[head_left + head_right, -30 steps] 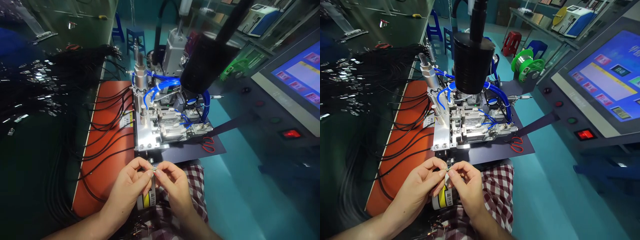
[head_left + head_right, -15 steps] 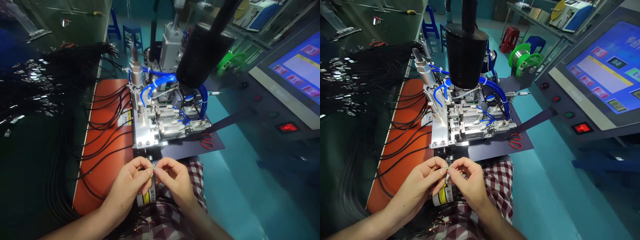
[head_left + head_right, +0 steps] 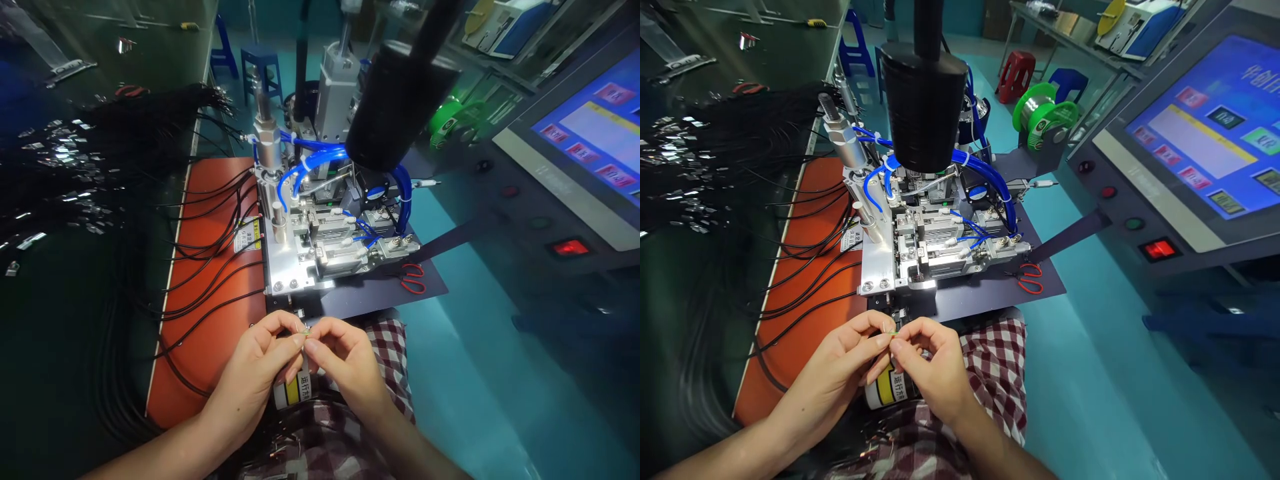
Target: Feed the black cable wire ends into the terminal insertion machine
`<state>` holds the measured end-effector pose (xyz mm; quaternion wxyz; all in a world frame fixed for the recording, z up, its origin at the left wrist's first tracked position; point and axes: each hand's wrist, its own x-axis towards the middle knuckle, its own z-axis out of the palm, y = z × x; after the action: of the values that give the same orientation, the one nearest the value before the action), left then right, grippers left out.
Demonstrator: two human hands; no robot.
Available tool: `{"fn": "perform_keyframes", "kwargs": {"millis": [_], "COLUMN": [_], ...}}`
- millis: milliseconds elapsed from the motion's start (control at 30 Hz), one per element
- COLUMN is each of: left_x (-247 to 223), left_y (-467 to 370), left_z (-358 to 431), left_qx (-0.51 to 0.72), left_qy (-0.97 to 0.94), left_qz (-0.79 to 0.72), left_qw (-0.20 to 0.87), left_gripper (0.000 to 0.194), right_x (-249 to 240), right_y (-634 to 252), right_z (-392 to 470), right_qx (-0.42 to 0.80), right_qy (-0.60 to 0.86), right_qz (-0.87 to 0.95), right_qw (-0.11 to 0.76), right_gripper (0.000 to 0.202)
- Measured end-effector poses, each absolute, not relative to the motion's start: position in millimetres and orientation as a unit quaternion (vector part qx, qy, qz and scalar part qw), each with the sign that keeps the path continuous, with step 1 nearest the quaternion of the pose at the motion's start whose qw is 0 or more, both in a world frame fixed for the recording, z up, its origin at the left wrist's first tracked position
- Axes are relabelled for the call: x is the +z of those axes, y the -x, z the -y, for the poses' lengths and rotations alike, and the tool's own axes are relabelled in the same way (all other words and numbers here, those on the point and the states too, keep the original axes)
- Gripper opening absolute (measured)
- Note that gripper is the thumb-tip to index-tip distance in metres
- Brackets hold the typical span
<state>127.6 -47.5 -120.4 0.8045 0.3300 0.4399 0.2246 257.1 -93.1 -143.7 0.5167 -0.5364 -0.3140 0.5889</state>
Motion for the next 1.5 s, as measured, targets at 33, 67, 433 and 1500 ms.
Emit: {"fn": "perform_keyframes", "kwargs": {"millis": [33,67,433,1500], "left_x": [-120.2,-120.2,-126.4,-124.8], "left_y": [-127.0,-126.5,-125.0,-125.5], "left_z": [47.6,47.7,46.1,48.9], "left_qx": [0.222,0.22,0.204,0.207], "left_qy": [-0.33,-0.33,-0.361,-0.354], "left_qz": [-0.439,-0.439,-0.451,-0.45], "left_qw": [0.806,0.806,0.791,0.793], "left_gripper": [0.012,0.013,0.014,0.016], "right_x": [-143.5,-143.6,-139.0,-144.1], "right_y": [-256.3,-255.0,-260.1,-251.3], "right_z": [93.5,94.0,99.5,98.3], "right_qx": [0.578,0.56,0.479,0.545], "right_qy": [0.542,0.55,0.586,0.561], "right_qz": [0.325,0.341,0.434,0.288], "right_qw": [0.516,0.518,0.488,0.553], "right_gripper": [0.011,0.011,0.003,0.009]}}
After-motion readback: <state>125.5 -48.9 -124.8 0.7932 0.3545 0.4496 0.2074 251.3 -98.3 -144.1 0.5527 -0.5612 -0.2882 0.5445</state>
